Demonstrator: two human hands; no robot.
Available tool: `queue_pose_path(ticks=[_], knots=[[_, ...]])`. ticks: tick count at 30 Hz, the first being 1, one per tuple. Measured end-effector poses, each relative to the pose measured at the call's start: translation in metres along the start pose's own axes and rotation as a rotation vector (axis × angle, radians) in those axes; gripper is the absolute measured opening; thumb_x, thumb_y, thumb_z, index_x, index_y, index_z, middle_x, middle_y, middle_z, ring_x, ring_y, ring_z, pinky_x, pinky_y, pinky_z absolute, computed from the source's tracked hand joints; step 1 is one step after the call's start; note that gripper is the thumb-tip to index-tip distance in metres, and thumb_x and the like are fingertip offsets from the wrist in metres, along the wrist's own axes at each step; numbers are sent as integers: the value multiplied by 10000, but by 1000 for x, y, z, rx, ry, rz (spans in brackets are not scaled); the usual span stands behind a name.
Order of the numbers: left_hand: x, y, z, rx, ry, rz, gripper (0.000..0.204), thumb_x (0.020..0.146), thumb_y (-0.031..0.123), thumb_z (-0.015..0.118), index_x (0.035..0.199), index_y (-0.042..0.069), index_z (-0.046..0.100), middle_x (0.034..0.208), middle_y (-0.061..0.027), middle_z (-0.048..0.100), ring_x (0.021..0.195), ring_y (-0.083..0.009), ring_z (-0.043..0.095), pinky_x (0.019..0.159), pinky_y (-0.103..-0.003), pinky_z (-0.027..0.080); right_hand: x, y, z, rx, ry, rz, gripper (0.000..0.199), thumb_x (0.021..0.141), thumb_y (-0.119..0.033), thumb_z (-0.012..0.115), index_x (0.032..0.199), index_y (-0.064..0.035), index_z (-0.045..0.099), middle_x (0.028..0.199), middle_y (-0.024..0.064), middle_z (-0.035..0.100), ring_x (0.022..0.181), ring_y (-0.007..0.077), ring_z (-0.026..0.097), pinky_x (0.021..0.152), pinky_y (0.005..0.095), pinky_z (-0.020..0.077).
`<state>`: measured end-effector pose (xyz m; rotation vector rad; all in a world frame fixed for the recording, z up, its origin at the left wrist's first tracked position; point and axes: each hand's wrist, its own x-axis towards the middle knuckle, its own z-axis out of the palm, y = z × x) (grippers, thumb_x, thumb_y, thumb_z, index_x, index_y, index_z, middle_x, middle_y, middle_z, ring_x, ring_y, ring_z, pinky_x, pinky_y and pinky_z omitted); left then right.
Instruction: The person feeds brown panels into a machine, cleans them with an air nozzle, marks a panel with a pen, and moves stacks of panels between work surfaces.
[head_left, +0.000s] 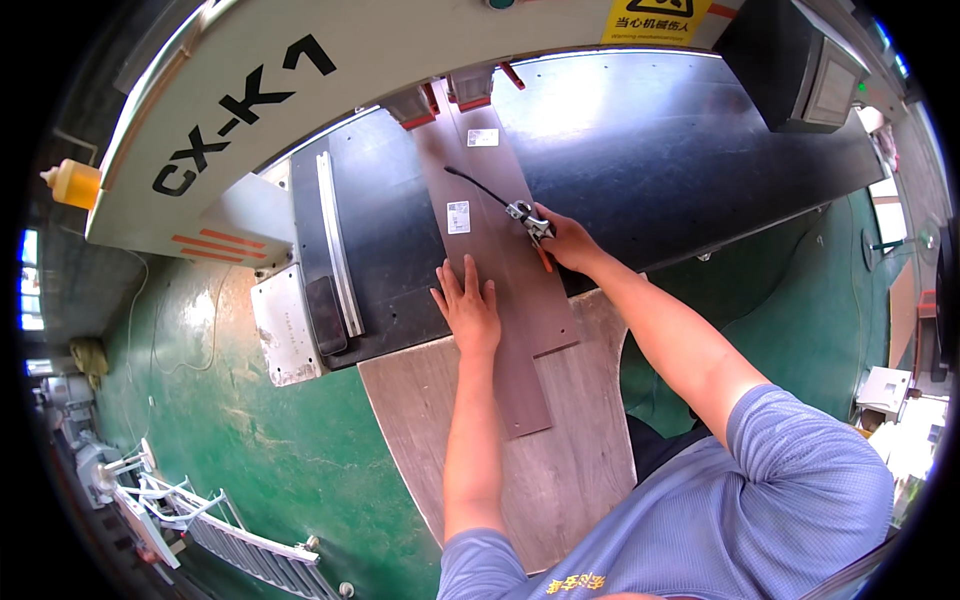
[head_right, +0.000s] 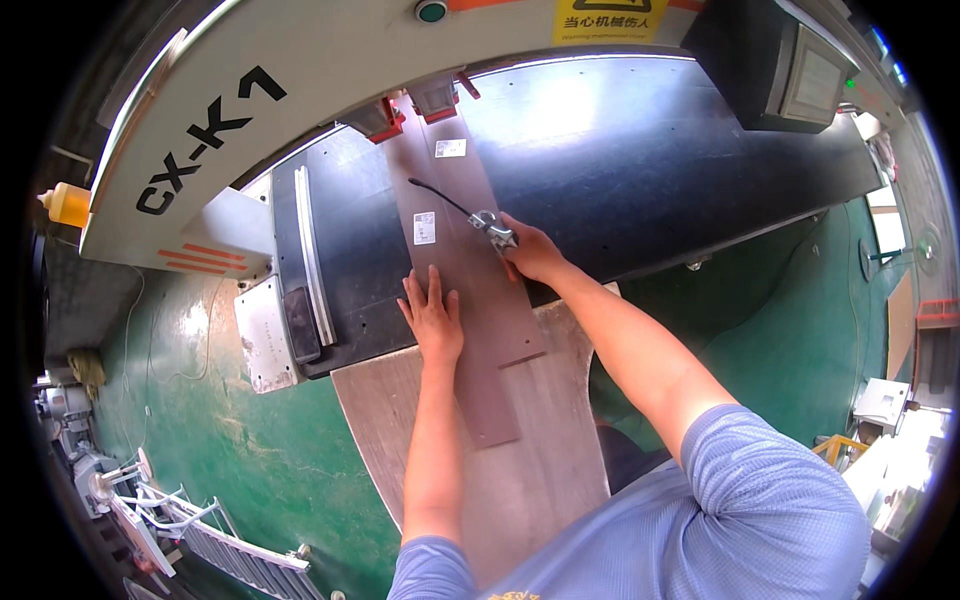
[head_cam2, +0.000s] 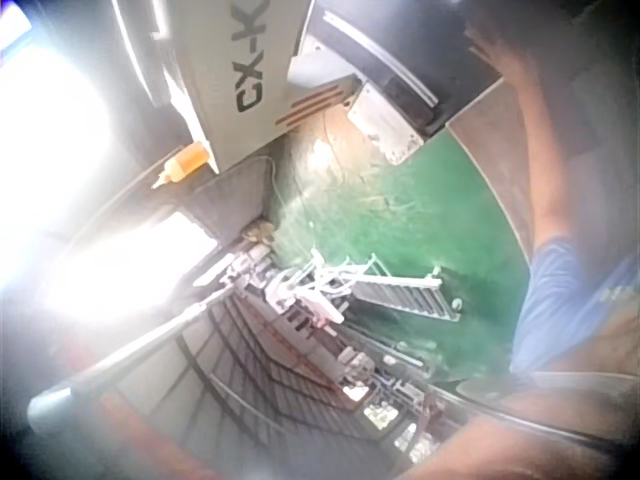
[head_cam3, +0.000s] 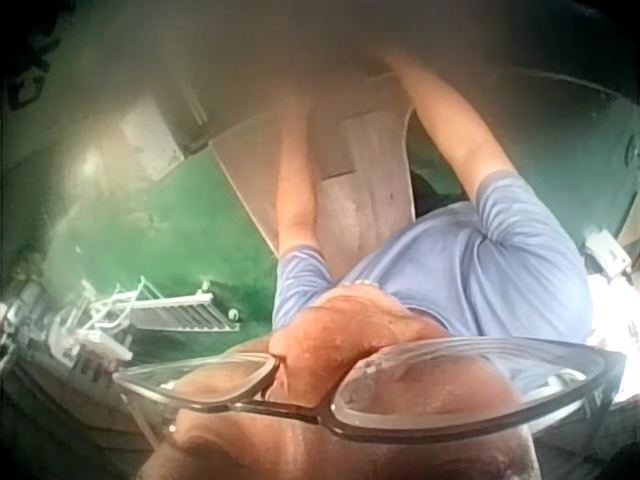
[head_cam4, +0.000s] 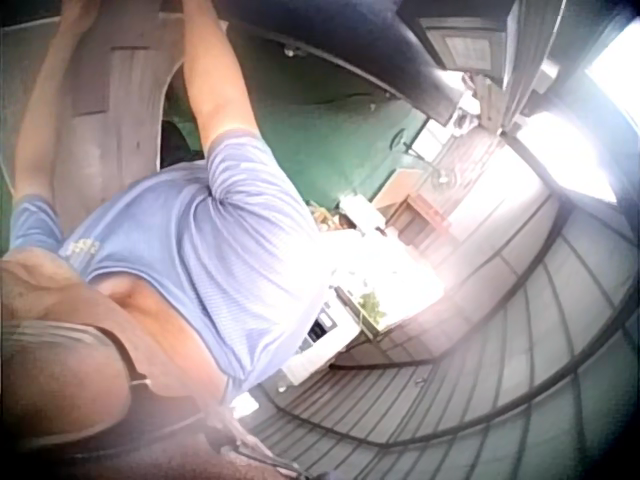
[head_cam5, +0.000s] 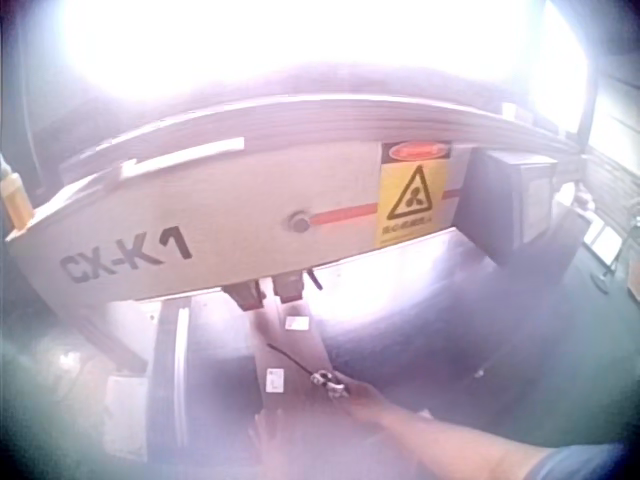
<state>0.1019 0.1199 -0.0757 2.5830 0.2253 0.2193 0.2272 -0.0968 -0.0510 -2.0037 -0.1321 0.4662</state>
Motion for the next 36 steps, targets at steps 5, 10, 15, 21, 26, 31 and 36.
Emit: queue_pose_path(ticks=[5, 10, 15, 21, 26, 31, 36], knots=[[2, 2, -3, 109, -3, 11, 633, 1058, 346, 597, 1631, 134, 430, 1711, -245, 308, 1615, -440, 214, 1285, -635, 146, 0, -3, -8, 71, -90, 74, 762, 894, -42, 591, 1632, -78, 408, 823, 119, 734, 657, 193, 707, 684, 335, 558], [2, 66, 0, 190, -76, 59, 784, 1035, 501, 574, 1648, 60, 362, 1752, -203, 243, 1644, -392, 144, 1309, -610, 76, -17, -14, -30, -8, 23, 63, 615, 928, -62, 638, 1535, -64, 537, 829, 74, 705, 630, 140, 645, 580, 299, 521], [-2, 74, 18, 275, -90, 53, 853, 1046, 573, 501, 1672, 34, 287, 1761, -180, 232, 1650, -346, 145, 1328, -564, 74, -94, -52, -76, 125, -34, 105, 348, 991, -117, 689, 1322, -12, 671, 744, 35, 684, 613, 121, 618, 584, 291, 504], [-2, 82, 15, 302, -96, 46, 873, 1047, 595, 477, 1679, 32, 264, 1765, -163, 226, 1650, -336, 144, 1334, -550, 73, -143, -151, -109, 231, 205, -207, 338, 1036, -113, 654, 1352, 5, 630, 749, 7, 636, 649, 84, 582, 605, 262, 488], [0, 85, 13, 324, -95, 43, 875, 1046, 597, 475, 1683, 38, 255, 1766, -159, 225, 1651, -329, 145, 1335, -547, 73, -130, -192, -121, 240, 201, -264, 417, 1081, -175, 607, 1457, -4, 550, 907, 44, 729, 640, 74, 564, 586, 248, 467], [-1, 78, 19, 301, -38, 66, 877, 1037, 593, 498, 1676, 37, 272, 1759, -163, 242, 1649, -332, 156, 1332, -555, 82, -117, -205, -124, 368, 136, -152, 419, 1103, -203, 584, 1469, -10, 511, 950, 99, 758, 528, 65, 539, 421, 235, 415], [-4, 79, 21, 293, -12, 90, 873, 1029, 590, 518, 1669, 41, 296, 1753, -169, 256, 1644, -337, 175, 1329, -564, 91, -126, -212, -130, 517, 44, -78, 426, 1100, -213, 595, 1465, -9, 511, 976, 124, 772, 488, 55, 489, 422, 231, 411]])
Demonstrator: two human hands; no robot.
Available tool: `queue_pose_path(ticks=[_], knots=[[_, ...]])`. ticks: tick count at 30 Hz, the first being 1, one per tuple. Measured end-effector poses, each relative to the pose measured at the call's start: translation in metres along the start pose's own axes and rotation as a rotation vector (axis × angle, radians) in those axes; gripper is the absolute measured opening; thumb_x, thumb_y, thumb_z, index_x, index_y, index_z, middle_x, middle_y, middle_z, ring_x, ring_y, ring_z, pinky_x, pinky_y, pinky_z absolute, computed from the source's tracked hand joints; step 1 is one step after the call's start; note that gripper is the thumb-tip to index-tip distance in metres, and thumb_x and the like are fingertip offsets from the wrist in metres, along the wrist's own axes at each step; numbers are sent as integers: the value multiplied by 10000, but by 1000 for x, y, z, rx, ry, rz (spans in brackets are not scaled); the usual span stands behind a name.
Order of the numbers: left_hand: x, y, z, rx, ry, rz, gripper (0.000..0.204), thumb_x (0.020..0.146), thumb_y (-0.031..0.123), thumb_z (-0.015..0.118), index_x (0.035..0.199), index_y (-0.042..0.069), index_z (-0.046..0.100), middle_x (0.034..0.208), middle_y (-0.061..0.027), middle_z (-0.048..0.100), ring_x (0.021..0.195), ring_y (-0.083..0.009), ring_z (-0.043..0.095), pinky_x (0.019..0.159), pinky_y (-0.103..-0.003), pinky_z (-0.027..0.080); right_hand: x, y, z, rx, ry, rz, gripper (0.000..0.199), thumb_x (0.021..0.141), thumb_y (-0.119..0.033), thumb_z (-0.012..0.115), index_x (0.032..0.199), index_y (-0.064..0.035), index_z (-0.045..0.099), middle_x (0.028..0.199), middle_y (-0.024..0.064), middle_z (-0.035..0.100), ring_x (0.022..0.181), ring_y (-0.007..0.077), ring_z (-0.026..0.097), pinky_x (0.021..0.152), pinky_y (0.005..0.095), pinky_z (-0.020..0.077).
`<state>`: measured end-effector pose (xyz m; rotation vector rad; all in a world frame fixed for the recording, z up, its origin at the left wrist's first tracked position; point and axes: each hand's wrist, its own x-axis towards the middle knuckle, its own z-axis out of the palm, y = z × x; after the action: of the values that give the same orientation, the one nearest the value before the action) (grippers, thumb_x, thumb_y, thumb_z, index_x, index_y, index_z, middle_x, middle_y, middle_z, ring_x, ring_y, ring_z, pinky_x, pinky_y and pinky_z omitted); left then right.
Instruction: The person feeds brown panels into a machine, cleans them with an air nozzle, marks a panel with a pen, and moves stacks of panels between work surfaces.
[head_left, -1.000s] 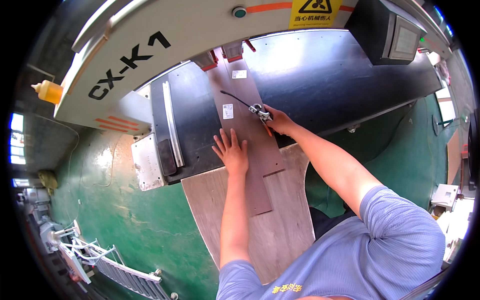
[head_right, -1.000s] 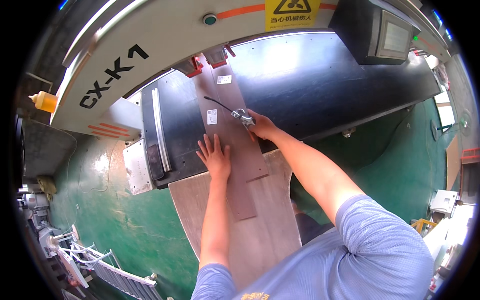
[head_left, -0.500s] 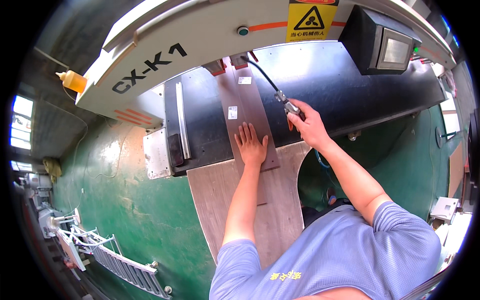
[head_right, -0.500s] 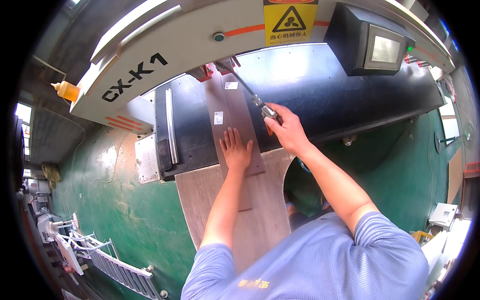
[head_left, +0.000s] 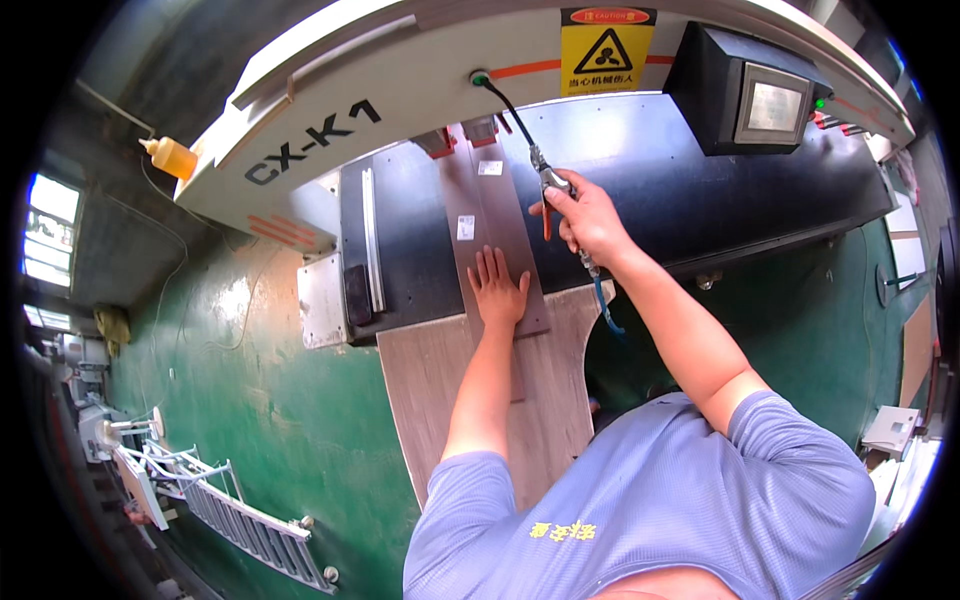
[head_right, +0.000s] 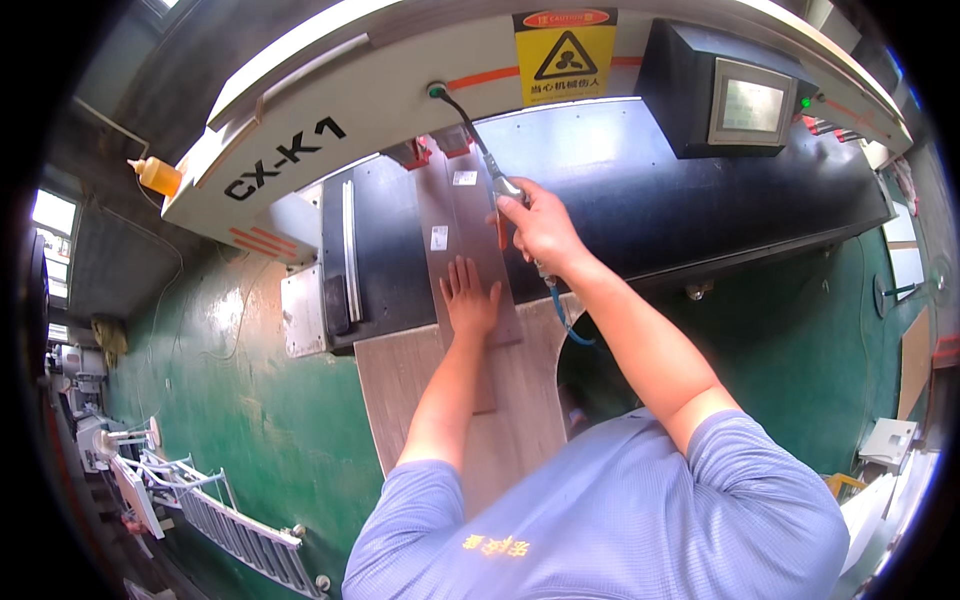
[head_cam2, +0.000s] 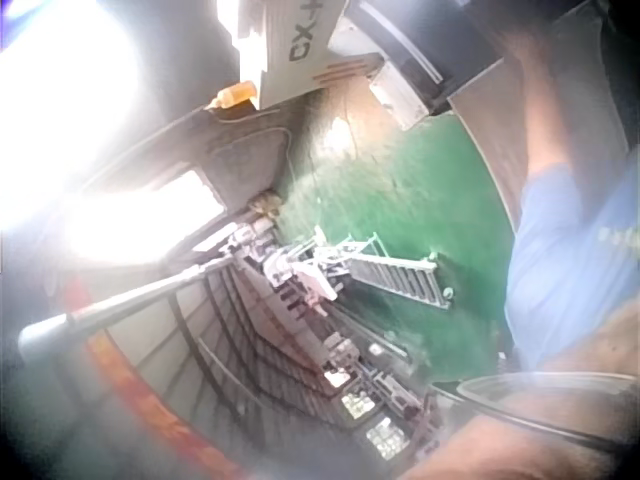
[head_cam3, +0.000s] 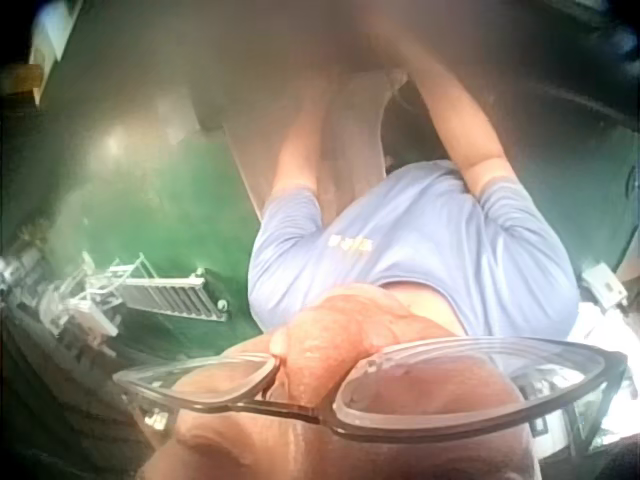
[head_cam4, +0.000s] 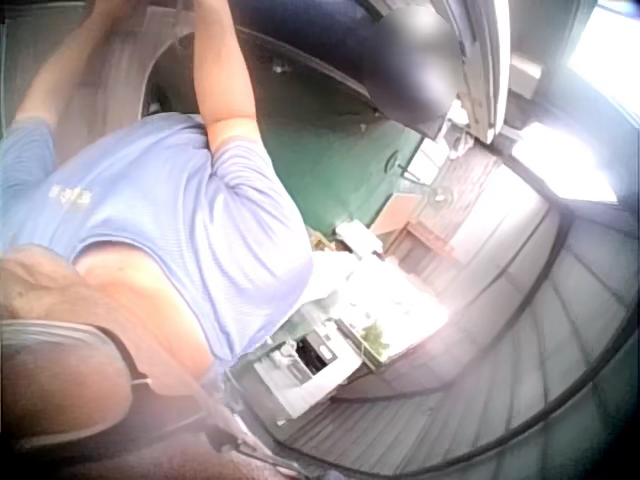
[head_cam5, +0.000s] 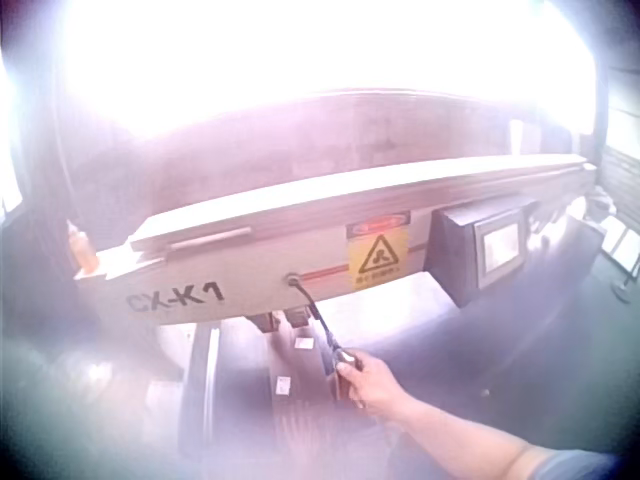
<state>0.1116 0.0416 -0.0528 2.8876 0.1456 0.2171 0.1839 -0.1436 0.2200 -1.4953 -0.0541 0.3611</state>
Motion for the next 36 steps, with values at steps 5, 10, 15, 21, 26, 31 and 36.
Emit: queue_pose_path(ticks=[5, 10, 15, 21, 26, 31, 36], knots=[[-3, -5, 1, 22, -15, -14, 873, 1029, 591, 514, 1671, 43, 293, 1754, -174, 254, 1643, -337, 177, 1329, -563, 94, -34, 32, -39, -103, -51, 253, 380, 1126, -310, 498, 1332, -5, 596, 827, 85, 718, 474, 68, 480, 431, 236, 401], [1, 2, 3, 24, 4, 4, 867, 1033, 591, 506, 1669, 40, 299, 1752, -175, 260, 1640, -342, 189, 1327, -570, 101, -90, 131, -128, -272, -125, 353, 455, 1143, -381, 450, 1045, 3, 673, 786, 73, 668, 698, 161, 625, 724, 325, 488], [0, -14, 23, 49, 124, 74, 840, 1028, 572, 515, 1650, 34, 343, 1737, -180, 302, 1625, -372, 226, 1312, -599, 138, -148, 155, -145, -529, 63, 559, 365, 1124, -380, 513, 960, -56, 555, 754, 76, 654, 517, 139, 611, 463, 324, 480], [-20, -46, 8, 2, -43, 137, 724, 1051, 499, 542, 1662, 150, 374, 1748, -130, 301, 1624, -361, 232, 1310, -587, 150, -217, 133, -121, -1158, -361, 497, 414, 1087, -411, 560, 1114, -16, 678, 1031, 238, 742, 1008, 447, 708, 843, 524, 550], [-110, -26, -18, 74, -50, 125, 684, 1060, 490, 540, 1651, 175, 402, 1751, -104, 299, 1620, -349, 246, 1306, -588, 160, -233, 132, -123, -1052, -528, 581, 431, 1083, -434, 575, 1117, -17, 677, 1001, 210, 739, 951, 404, 729, 813, 491, 559], [-230, -13, -41, 31, -174, 81, 789, 1018, 408, 625, 1649, 27, 343, 1749, -179, 270, 1630, -366, 211, 1312, -560, 169, -249, 135, -141, -818, -476, 646, 408, 1092, -402, 565, 1058, -5, 652, 820, 129, 645, 726, 257, 654, 727, 423, 558], [-289, -1, -57, -159, -284, -7, 914, 1002, 421, 659, 1671, -25, 223, 1766, -240, 148, 1643, -393, 145, 1320, -569, 118, -285, 140, -189, -566, -86, 668, 352, 1133, -421, 431, 1135, -91, 552, 819, -4, 557, 697, 121, 557, 599, 311, 475]])
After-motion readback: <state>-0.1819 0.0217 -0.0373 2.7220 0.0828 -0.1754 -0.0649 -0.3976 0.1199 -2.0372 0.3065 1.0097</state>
